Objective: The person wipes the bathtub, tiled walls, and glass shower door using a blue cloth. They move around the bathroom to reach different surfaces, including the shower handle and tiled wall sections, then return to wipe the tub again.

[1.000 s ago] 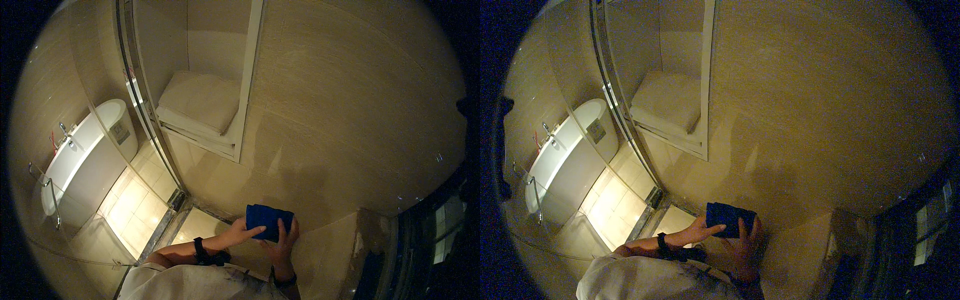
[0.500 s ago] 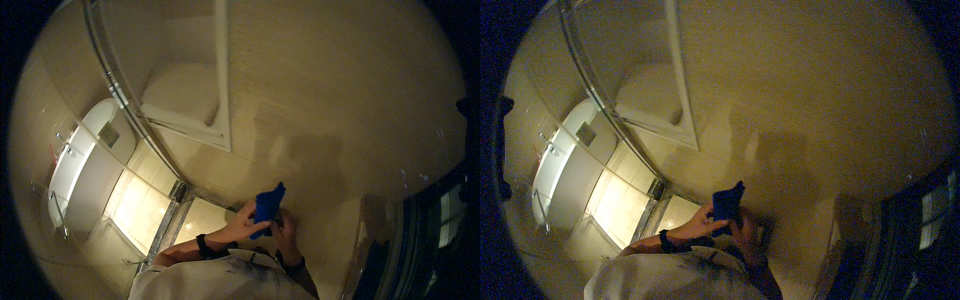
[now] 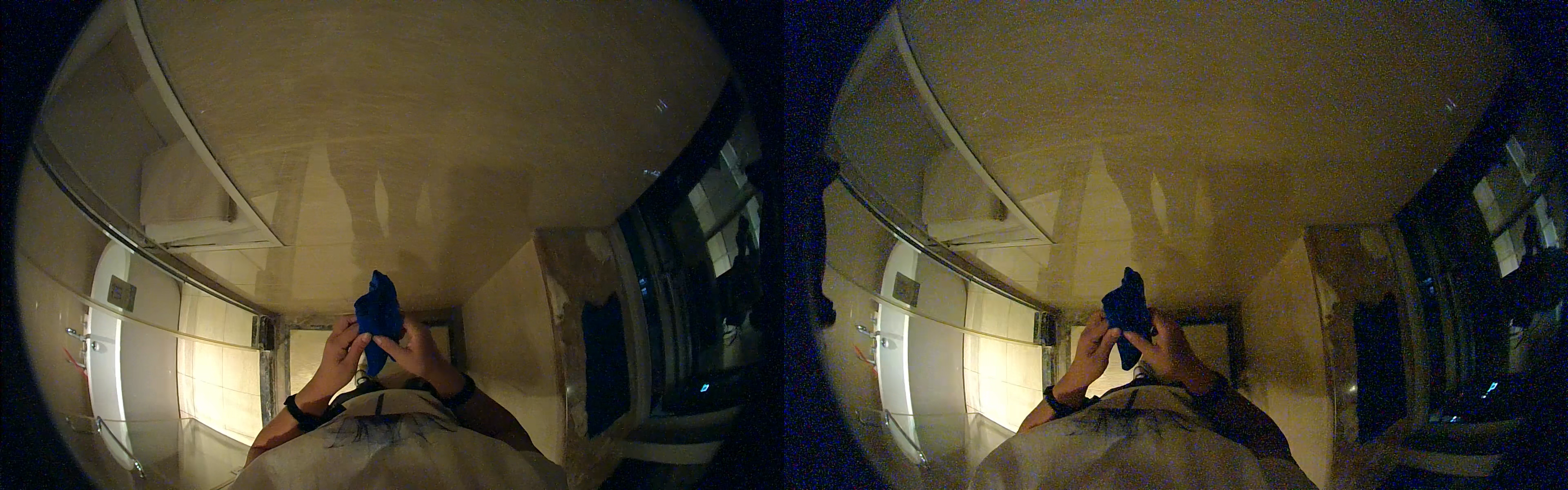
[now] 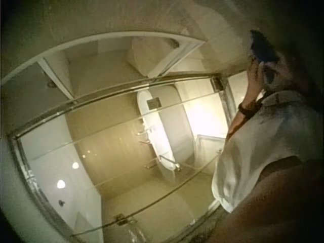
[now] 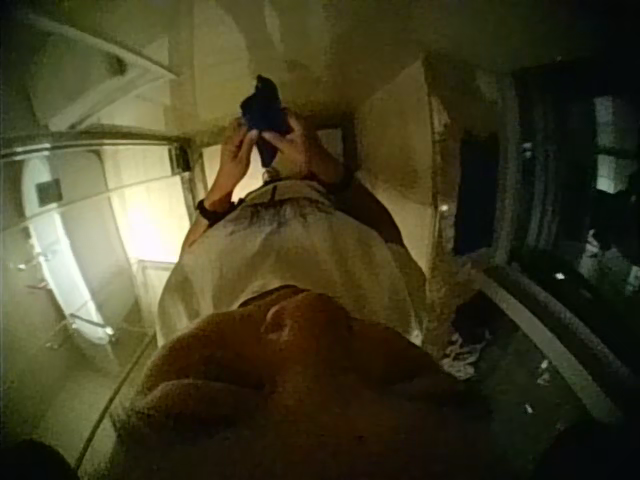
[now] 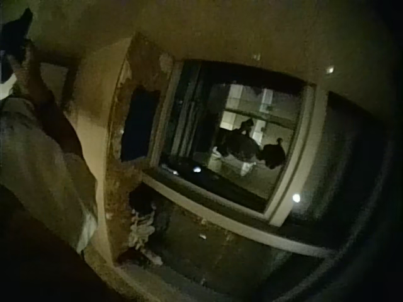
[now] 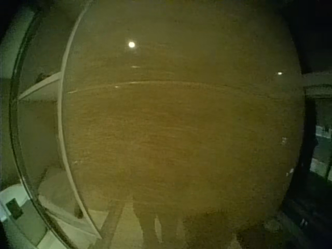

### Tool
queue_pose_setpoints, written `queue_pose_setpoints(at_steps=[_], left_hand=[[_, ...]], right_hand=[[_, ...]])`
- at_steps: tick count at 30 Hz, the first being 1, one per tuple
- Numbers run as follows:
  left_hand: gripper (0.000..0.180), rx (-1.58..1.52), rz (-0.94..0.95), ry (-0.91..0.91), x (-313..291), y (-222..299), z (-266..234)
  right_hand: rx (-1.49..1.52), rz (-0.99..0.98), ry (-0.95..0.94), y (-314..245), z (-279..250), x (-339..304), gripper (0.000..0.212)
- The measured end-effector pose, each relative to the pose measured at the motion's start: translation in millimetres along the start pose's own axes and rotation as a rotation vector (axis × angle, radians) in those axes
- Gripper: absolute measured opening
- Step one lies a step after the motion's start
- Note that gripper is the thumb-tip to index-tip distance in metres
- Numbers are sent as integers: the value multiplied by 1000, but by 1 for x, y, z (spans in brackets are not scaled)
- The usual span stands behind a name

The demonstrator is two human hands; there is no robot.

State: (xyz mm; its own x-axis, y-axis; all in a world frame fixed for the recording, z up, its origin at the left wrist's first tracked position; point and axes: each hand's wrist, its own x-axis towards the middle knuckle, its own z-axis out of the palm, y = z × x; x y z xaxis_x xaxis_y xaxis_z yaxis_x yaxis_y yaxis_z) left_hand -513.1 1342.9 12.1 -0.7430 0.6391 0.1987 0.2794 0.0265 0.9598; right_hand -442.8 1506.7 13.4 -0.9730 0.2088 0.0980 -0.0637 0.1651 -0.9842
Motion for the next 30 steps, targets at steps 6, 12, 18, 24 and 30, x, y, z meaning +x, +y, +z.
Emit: queue_pose_setpoints(at_steps=[6, 12, 18, 24, 30], left_hand=[[27, -105, -163, 14, 0, 15, 1], [39, -117, -218, -40, -7, 17, 22], [46, -143, -411, 139, 16, -6, 14], [45, -188, -342, -97, 34, -8, 13], [40, -380, -135, -376, 50, 17, 20]], right_hand=[[-19, 272, 29, 34, -4, -7, 21], [64, 121, 40, 29, -17, -21, 18], [-165, -253, 384, 30, 12, 3, 41], [-139, -400, 626, 17, 13, -18, 43], [-67, -232, 993, -12, 0, -66, 36]])
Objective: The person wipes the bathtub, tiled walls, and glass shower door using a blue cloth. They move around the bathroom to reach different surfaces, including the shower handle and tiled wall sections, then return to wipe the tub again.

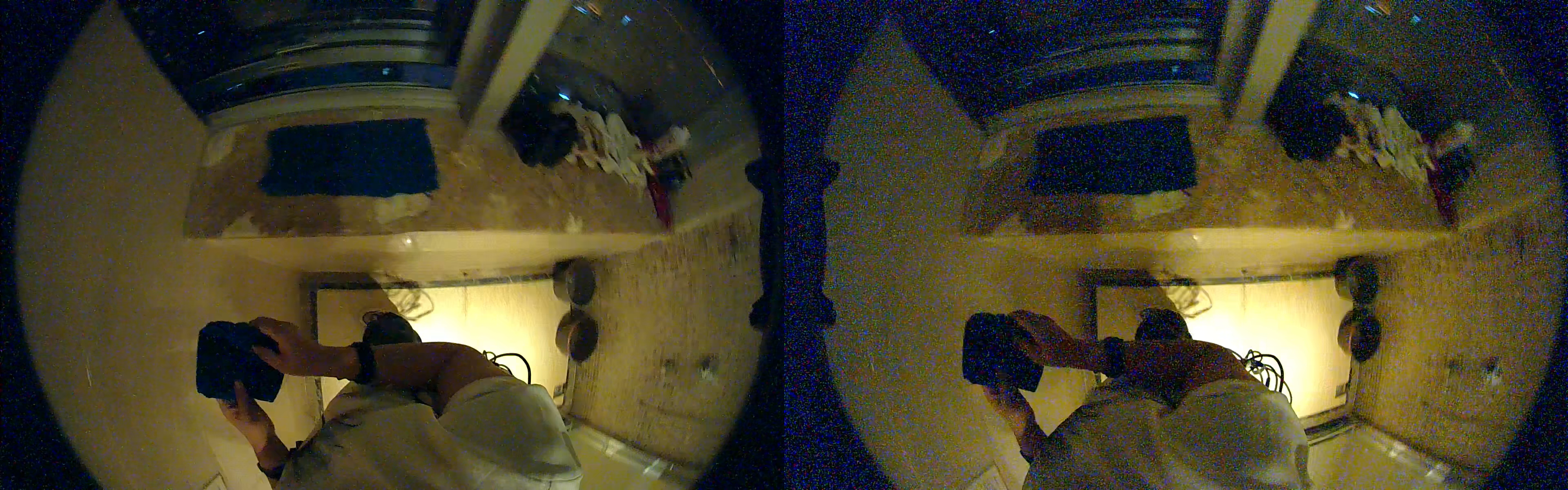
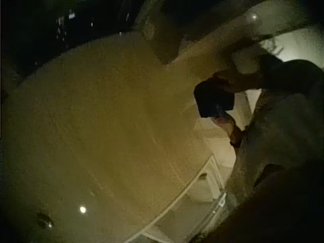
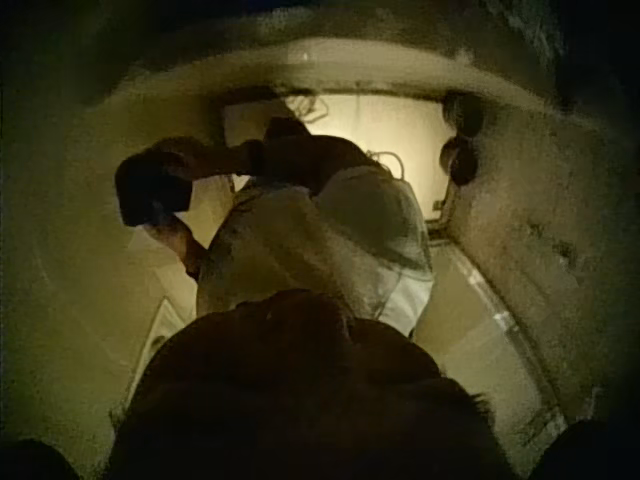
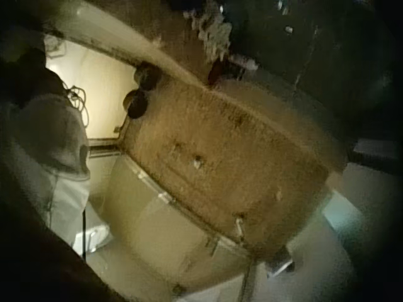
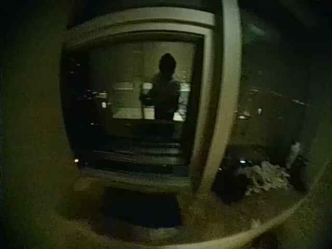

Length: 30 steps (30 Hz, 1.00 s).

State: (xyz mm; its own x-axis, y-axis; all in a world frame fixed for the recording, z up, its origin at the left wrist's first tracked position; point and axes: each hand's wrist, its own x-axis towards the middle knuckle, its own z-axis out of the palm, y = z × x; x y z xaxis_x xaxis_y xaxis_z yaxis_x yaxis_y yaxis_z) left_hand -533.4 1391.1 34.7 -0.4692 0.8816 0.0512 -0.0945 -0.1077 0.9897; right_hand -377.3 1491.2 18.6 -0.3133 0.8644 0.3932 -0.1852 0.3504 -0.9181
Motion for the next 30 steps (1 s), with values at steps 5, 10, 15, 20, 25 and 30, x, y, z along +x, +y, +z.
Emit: queue_pose_setpoints(at_steps=[5, 10, 15, 20, 25, 30], left_hand=[[42, 49, -113, -193, 2, -17, 18], [44, 156, -157, -350, 13, -10, 48], [45, 277, -140, -318, 21, -3, 55], [50, 173, -241, -358, 30, -9, 38], [53, 2, -235, -472, 34, -7, 25], [63, 252, -155, -265, 33, -1, 39]], right_hand=[[-205, 42, 114, -2, -23, -41, 59], [-16, 263, 176, 14, -37, -44, 62], [-82, 246, 158, 9, -48, -41, 51], [-29, 177, 176, -5, -46, -27, 46], [163, 131, 108, -13, -34, -21, 49], [-178, 109, 72, -15, -27, -15, 49]])
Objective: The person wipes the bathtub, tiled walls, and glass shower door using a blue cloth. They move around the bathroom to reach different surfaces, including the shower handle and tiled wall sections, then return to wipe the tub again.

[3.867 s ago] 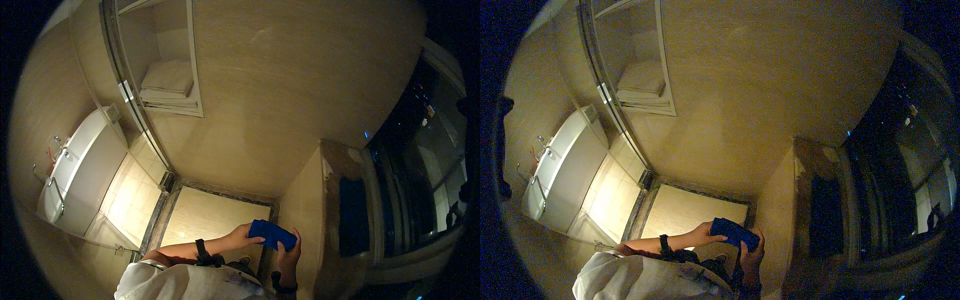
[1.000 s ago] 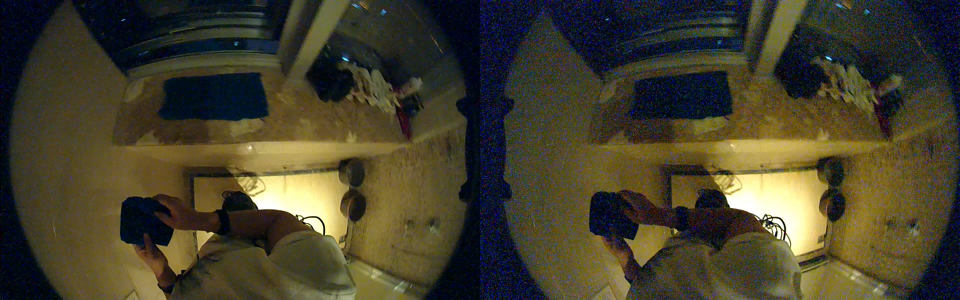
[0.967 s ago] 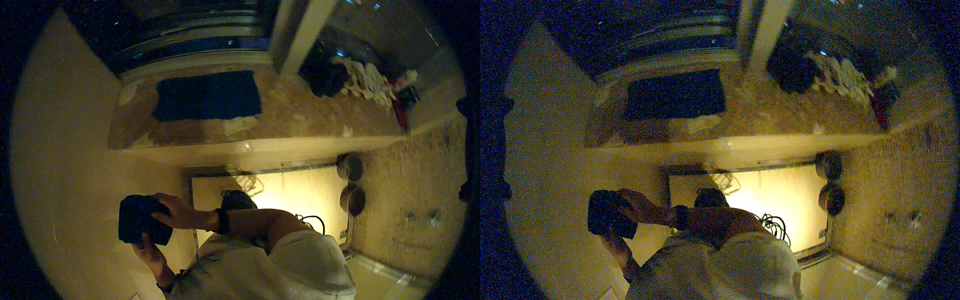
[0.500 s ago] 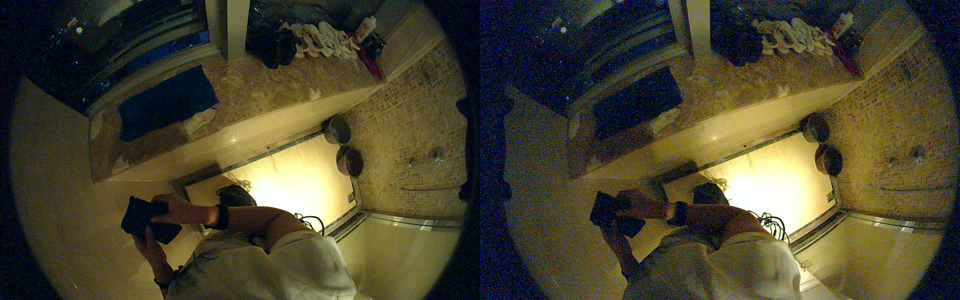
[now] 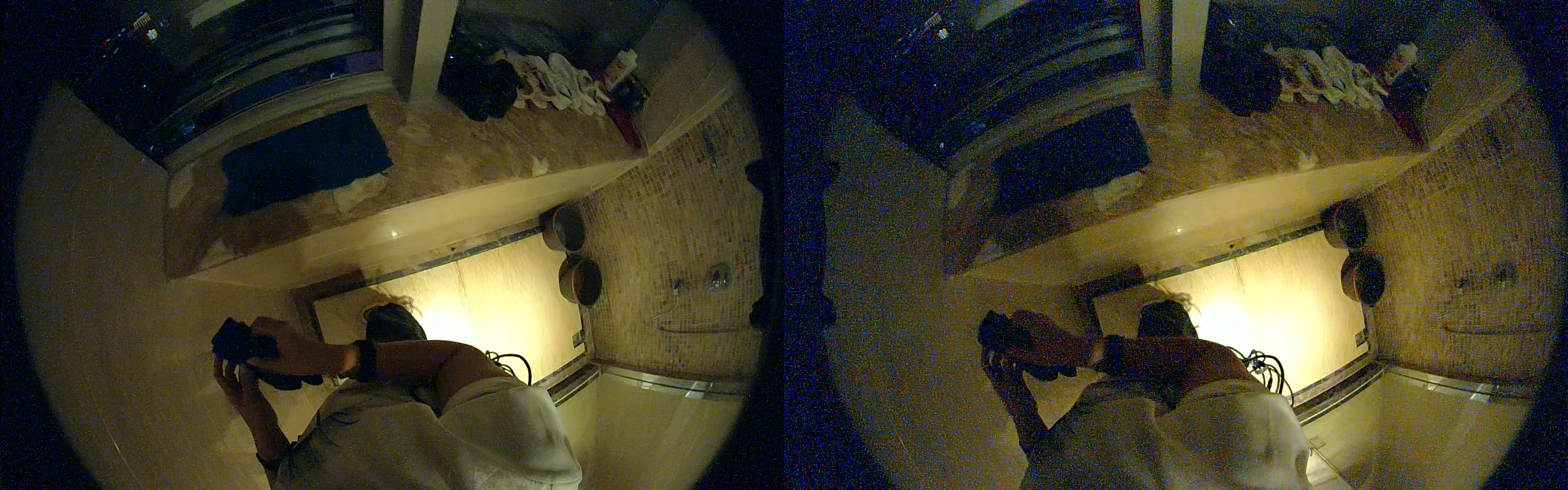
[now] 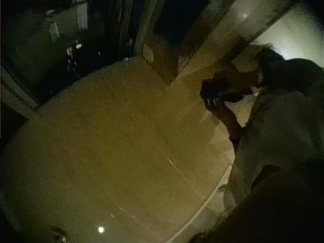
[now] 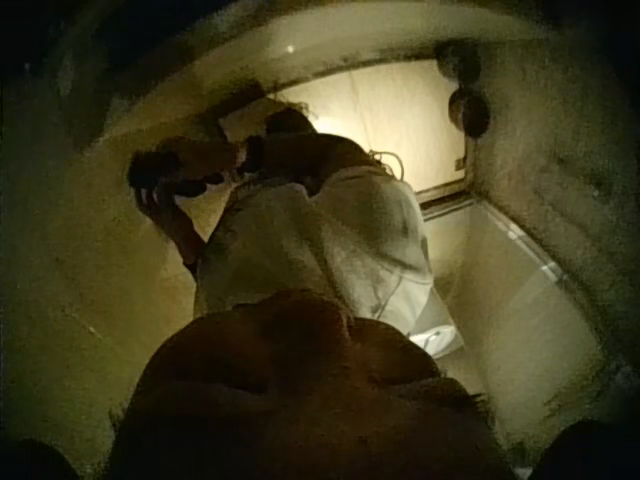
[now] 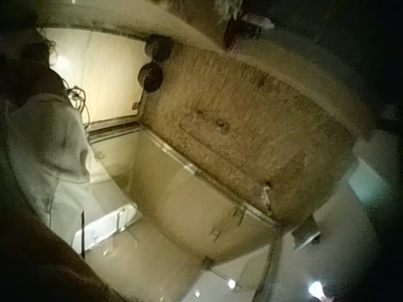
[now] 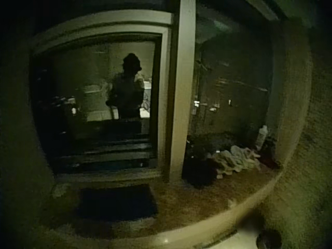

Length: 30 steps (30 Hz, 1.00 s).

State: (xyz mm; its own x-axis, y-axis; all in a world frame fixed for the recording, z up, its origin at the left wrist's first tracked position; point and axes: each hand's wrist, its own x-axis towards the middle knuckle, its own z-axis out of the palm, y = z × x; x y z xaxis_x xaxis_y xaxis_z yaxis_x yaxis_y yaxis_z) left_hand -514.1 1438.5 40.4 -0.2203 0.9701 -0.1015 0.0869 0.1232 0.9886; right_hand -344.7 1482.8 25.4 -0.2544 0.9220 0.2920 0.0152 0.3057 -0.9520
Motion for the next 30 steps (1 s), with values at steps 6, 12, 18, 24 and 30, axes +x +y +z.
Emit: queue_pose_setpoints(at_steps=[6, 12, 18, 24, 30], left_hand=[[67, -284, -88, -189, -19, -5, 6], [36, -213, -177, -201, -22, -1, -2], [38, -376, -254, -161, -16, -20, -3], [35, -411, -288, -82, 7, -22, 9], [42, -538, -395, -53, -1, -1, 27]], right_hand=[[208, 220, -167, -16, 10, -4, 50], [64, 332, -121, -20, 1, -17, 48], [-200, 130, 71, 4, -26, -14, 34], [-66, 180, 260, 11, -73, 12, 28], [-495, 263, 354, 11, -96, 18, 27]])
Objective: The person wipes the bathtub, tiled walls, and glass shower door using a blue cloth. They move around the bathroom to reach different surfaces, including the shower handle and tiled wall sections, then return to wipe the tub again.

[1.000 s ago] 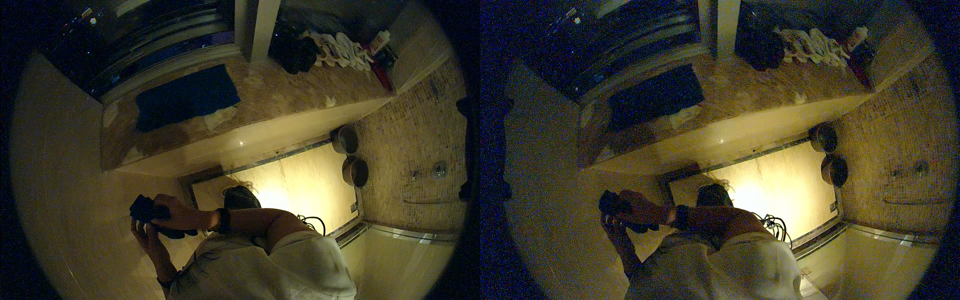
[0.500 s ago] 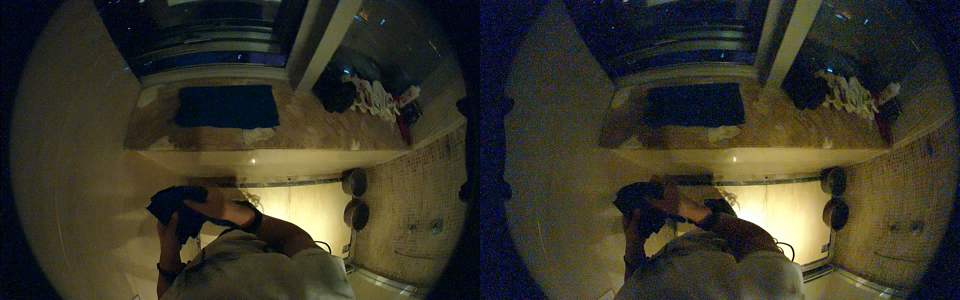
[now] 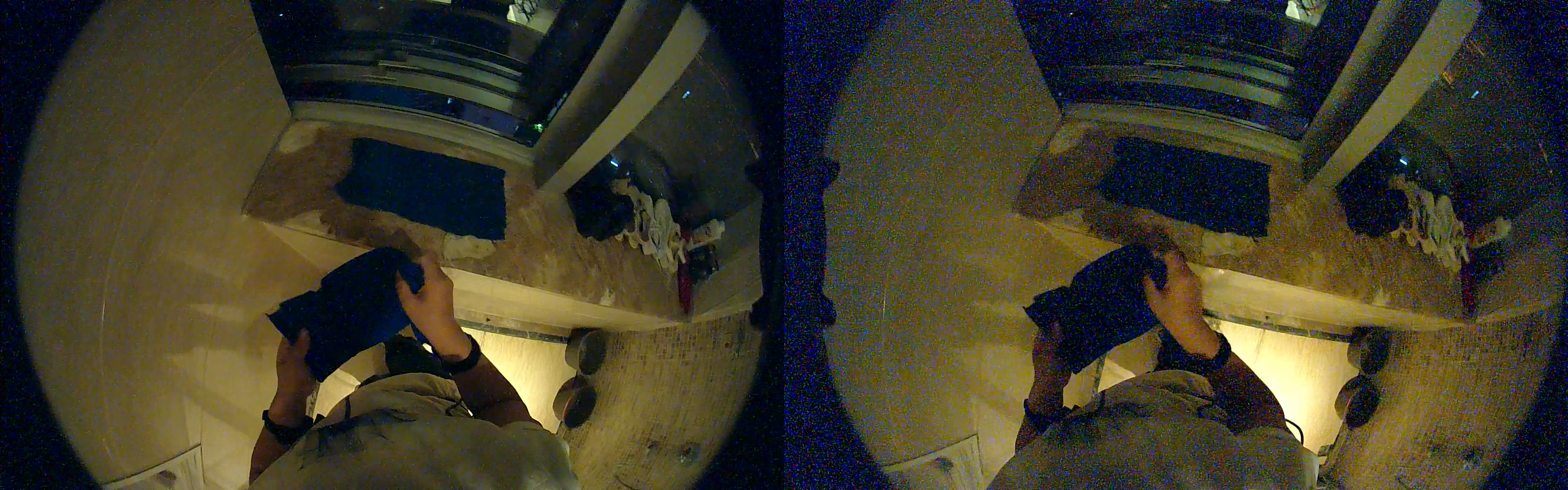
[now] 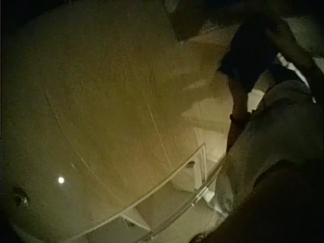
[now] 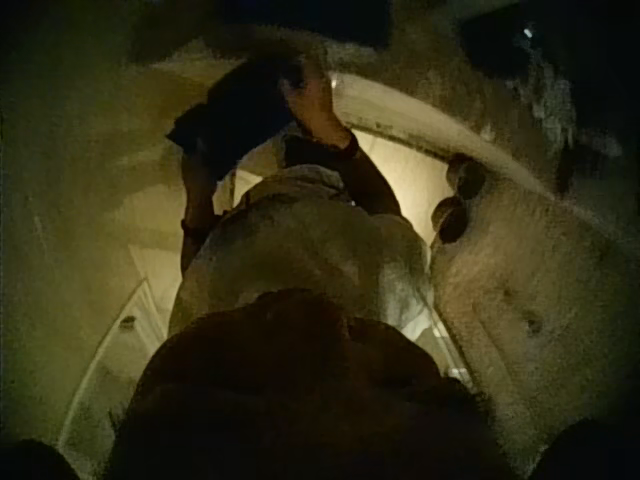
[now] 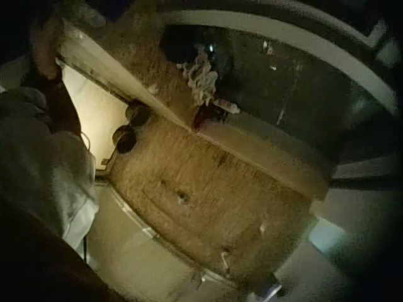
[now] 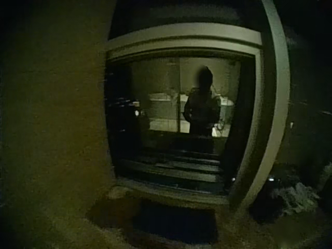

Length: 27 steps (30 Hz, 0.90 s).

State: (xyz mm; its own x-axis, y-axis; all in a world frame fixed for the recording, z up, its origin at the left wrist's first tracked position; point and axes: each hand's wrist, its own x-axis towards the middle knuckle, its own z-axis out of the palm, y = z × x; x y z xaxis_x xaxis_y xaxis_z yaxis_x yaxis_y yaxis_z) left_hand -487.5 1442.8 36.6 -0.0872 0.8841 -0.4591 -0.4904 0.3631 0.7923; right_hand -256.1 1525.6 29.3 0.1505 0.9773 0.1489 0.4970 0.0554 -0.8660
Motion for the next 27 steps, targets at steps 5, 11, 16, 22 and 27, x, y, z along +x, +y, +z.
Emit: queue_pose_setpoints(at_steps=[5, 11, 16, 22, 27], left_hand=[[46, 122, 0, -67, -3, -8, 16], [44, 46, 135, -77, 2, -10, 26], [43, 117, 347, 96, 8, -13, 33], [43, -25, 318, 217, 13, -13, 38], [47, -114, 312, 164, 15, -18, 29]], right_hand=[[1, -241, -139, -13, 30, -7, 31], [358, -325, -469, -17, 56, -12, 26], [319, -544, -633, -17, 60, -9, 26], [429, -591, -547, -19, 57, 13, 35], [354, -365, -500, -5, 60, 28, 61]])
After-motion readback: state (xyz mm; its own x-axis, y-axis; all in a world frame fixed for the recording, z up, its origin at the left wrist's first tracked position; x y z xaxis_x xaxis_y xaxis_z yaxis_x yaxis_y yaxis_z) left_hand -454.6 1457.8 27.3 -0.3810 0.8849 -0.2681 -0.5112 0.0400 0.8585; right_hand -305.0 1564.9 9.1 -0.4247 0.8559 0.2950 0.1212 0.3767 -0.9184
